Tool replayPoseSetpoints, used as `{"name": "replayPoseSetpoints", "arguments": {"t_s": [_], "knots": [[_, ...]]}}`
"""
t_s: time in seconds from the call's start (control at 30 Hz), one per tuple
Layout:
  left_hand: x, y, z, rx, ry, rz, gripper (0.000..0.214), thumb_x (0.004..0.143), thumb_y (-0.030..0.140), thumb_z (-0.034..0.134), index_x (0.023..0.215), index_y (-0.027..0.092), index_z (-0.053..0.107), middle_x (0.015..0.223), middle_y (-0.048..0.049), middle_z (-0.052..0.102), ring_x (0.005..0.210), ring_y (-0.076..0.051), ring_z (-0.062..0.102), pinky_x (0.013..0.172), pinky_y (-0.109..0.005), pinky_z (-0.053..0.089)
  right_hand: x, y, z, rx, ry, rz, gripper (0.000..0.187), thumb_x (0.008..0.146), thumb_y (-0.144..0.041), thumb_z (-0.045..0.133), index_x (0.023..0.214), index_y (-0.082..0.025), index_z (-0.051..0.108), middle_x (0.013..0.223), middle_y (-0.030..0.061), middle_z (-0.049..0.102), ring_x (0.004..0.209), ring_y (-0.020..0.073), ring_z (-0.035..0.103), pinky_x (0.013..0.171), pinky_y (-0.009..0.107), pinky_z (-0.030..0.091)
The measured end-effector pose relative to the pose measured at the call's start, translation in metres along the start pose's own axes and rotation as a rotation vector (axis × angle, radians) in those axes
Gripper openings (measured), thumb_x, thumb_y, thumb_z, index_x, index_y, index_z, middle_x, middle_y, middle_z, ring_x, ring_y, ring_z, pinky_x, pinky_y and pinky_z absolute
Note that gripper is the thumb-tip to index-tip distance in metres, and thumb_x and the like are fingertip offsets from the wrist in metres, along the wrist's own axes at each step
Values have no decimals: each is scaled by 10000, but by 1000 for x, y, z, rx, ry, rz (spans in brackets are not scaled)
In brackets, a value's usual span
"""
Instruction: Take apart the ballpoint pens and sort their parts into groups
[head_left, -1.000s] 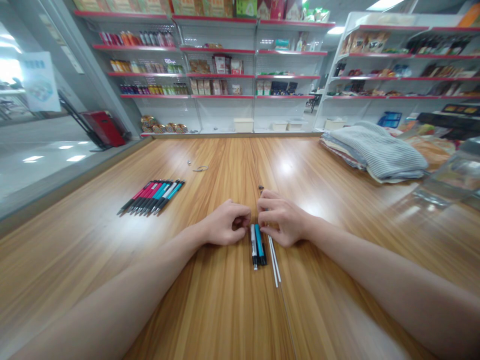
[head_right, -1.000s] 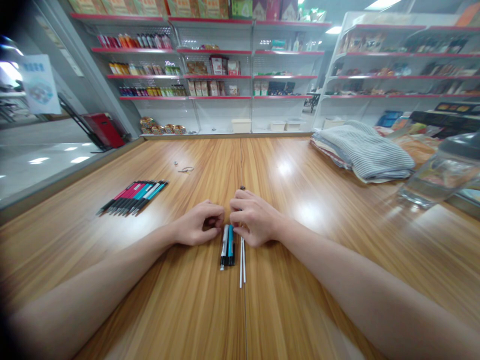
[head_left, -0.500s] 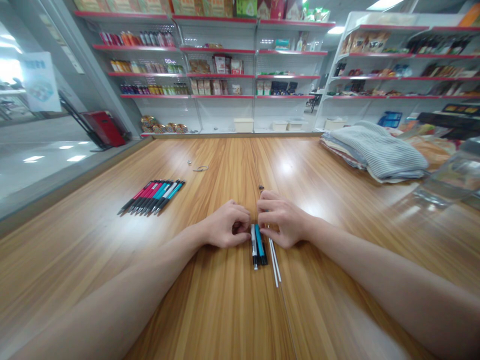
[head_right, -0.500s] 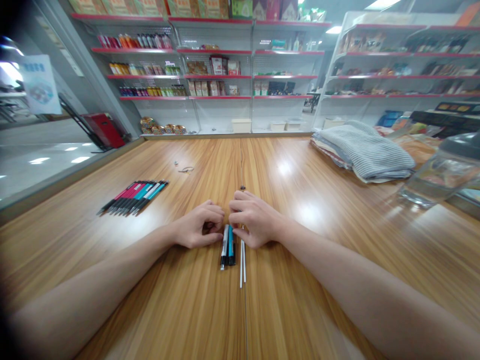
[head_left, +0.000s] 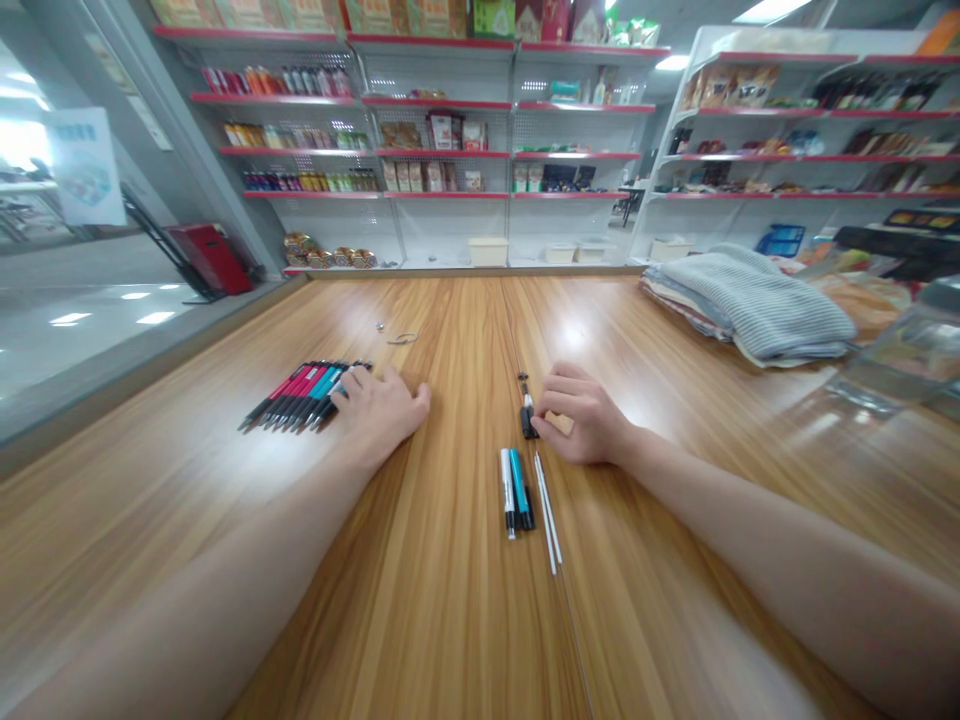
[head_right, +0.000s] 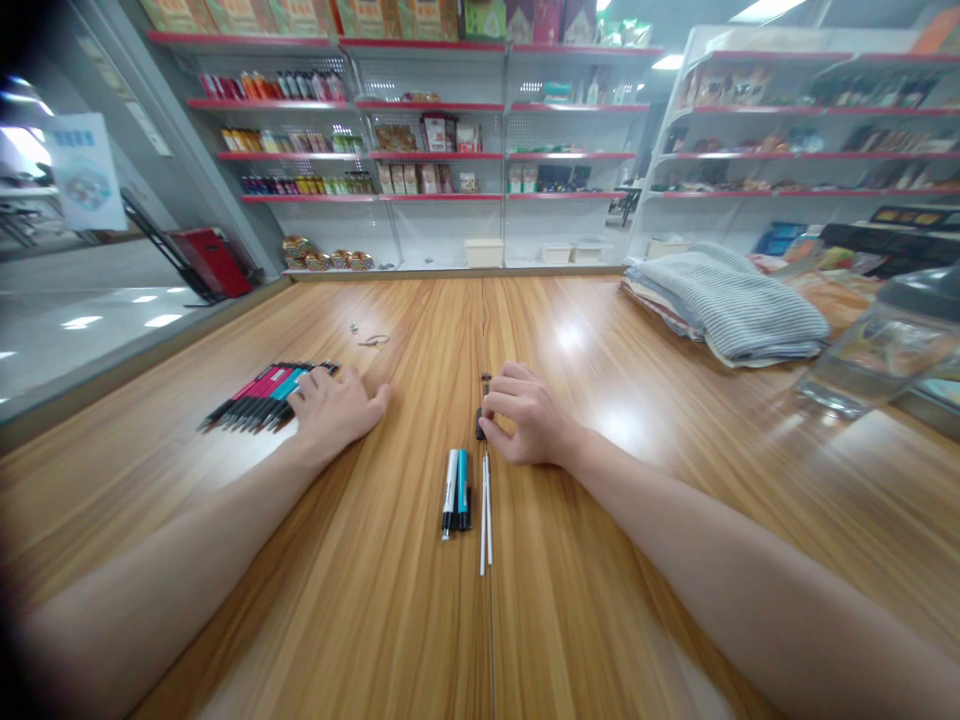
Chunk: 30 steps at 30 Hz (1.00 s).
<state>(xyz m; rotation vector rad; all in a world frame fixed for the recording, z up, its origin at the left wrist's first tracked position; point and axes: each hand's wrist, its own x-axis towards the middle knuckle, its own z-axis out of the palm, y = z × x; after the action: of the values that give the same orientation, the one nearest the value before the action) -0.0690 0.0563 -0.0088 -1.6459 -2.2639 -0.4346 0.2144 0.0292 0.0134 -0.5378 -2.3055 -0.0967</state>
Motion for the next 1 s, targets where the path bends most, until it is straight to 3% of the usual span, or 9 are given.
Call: {"name": "replayPoseSetpoints", "arguments": {"t_s": [0.13,0.67,1.0], "knots": [[6,-8,4,52,-53,-14,657,788,589,379,1086,52,614,1163,-300,509,1109,-443,430,880,-574,308,0,2,1,-5,41,24,92,767,-153,600,696,-184,550,671,31,505,704,182,409,677,347,368],[3,-3,-2,31,-55,-30,669,789,610,368,1090,69,624,1140,-290,505,1093,-448,435,848,-576,320,0,6,3,-32,87,87,108,788,-166,592,689,-179,550,611,6,470,640,158,396,652,324,366],[4,-5,1,0,-52,-68,630,794,608,371,1078,107,627,1172,-291,484,1140,-469,391,858,-663,272,2,4,3,-30,95,90,117,789,-162,587,679,-178,549,613,10,476,646,159,398,645,319,366]]}}
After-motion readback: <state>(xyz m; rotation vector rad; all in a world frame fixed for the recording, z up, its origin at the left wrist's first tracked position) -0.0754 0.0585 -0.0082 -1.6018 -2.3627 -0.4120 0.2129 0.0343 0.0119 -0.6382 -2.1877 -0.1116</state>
